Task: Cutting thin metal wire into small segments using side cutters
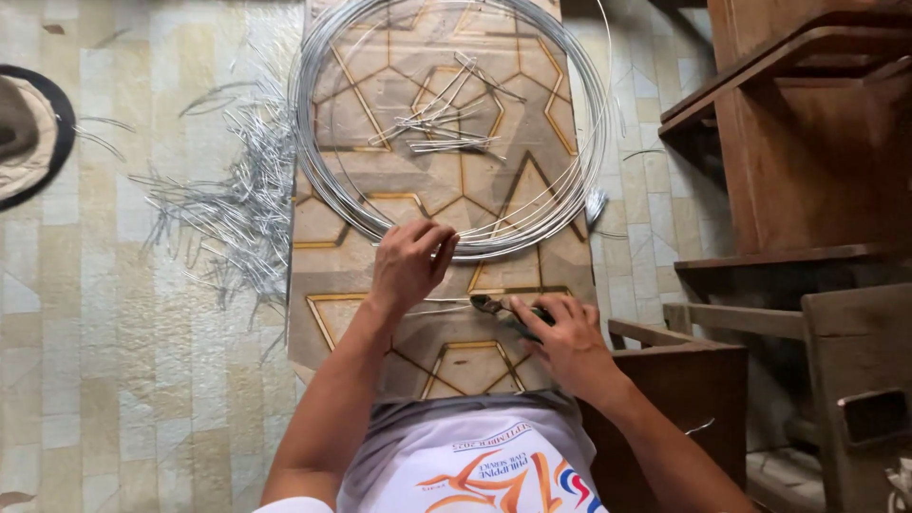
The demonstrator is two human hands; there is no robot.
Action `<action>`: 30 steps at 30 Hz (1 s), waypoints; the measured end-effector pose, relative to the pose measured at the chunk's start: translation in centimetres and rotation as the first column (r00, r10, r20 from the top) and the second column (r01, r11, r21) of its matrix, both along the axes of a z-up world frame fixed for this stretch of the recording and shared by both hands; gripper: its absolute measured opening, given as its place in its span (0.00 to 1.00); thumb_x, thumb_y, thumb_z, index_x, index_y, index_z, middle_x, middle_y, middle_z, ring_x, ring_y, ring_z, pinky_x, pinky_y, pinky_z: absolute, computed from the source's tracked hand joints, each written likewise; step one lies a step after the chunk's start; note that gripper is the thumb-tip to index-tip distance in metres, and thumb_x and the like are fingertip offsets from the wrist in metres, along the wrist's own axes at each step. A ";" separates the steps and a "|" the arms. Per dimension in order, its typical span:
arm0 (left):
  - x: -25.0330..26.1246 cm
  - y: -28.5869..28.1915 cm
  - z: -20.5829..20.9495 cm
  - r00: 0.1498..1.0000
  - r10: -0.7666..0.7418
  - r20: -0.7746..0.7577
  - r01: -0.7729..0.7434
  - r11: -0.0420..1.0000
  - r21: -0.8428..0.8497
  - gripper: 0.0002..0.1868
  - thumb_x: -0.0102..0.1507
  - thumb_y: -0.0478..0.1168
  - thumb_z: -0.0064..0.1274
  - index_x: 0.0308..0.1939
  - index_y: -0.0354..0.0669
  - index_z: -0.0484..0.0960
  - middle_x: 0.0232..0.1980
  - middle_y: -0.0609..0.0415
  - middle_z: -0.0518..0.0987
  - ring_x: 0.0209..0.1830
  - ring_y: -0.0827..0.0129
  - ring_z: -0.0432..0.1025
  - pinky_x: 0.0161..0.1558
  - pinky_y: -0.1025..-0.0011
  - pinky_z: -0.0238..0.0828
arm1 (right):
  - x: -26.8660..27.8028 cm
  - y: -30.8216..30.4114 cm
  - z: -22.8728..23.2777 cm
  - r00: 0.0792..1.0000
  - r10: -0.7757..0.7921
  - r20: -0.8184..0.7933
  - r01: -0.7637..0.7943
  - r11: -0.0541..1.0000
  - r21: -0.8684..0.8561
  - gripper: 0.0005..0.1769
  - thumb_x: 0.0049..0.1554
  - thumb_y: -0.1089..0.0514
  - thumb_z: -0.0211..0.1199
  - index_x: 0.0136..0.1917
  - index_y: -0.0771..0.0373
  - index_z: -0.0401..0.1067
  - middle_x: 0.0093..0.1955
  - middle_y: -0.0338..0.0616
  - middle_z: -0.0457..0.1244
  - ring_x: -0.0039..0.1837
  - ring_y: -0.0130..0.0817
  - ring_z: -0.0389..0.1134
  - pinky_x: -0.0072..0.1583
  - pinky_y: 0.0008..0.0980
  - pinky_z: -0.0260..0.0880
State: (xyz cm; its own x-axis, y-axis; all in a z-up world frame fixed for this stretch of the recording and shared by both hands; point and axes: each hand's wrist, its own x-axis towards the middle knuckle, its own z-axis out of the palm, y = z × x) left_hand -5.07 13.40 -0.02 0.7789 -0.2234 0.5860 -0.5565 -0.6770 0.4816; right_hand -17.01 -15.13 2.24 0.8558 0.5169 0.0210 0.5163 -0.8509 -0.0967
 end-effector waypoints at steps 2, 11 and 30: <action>0.1 -0.1 -1.1 1.000 0.002 -0.002 -0.002 1.000 -0.007 0.02 0.66 0.46 0.56 0.39 0.58 0.82 0.33 0.61 0.78 0.32 0.63 0.77 0.35 0.69 0.69 | 0.5 0.0 0.2 1.000 -0.016 -0.020 0.016 1.000 0.022 0.33 0.59 0.37 0.60 0.75 0.44 0.66 0.59 0.43 0.61 0.64 0.44 0.62 0.57 0.43 0.59; -0.1 0.2 -0.4 0.999 0.003 0.048 -0.002 1.000 -0.014 0.02 0.66 0.45 0.56 0.39 0.58 0.82 0.33 0.62 0.77 0.33 0.64 0.77 0.35 0.70 0.70 | 10.3 4.4 0.4 0.907 -0.044 0.419 -0.043 0.980 0.196 0.22 0.62 0.46 0.64 0.69 0.48 0.73 0.67 0.42 0.63 0.73 0.49 0.60 0.72 0.53 0.50; -1.5 -2.8 0.5 0.977 -0.093 -0.190 -0.043 0.793 -0.608 0.01 0.64 0.38 0.62 0.40 0.49 0.87 0.29 0.57 0.77 0.23 0.68 0.73 0.28 0.73 0.71 | 13.2 7.8 -0.2 0.879 -0.120 0.462 -0.248 0.713 0.656 0.08 0.59 0.62 0.69 0.53 0.58 0.82 0.44 0.40 0.69 0.49 0.38 0.71 0.79 0.50 0.44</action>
State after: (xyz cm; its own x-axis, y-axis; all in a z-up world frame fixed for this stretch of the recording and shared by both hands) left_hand -6.55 10.57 0.52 0.8923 0.1033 0.4394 -0.4151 -0.1950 0.8886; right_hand -3.85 -7.35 1.99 0.6156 0.2516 0.7468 0.7040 -0.6013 -0.3778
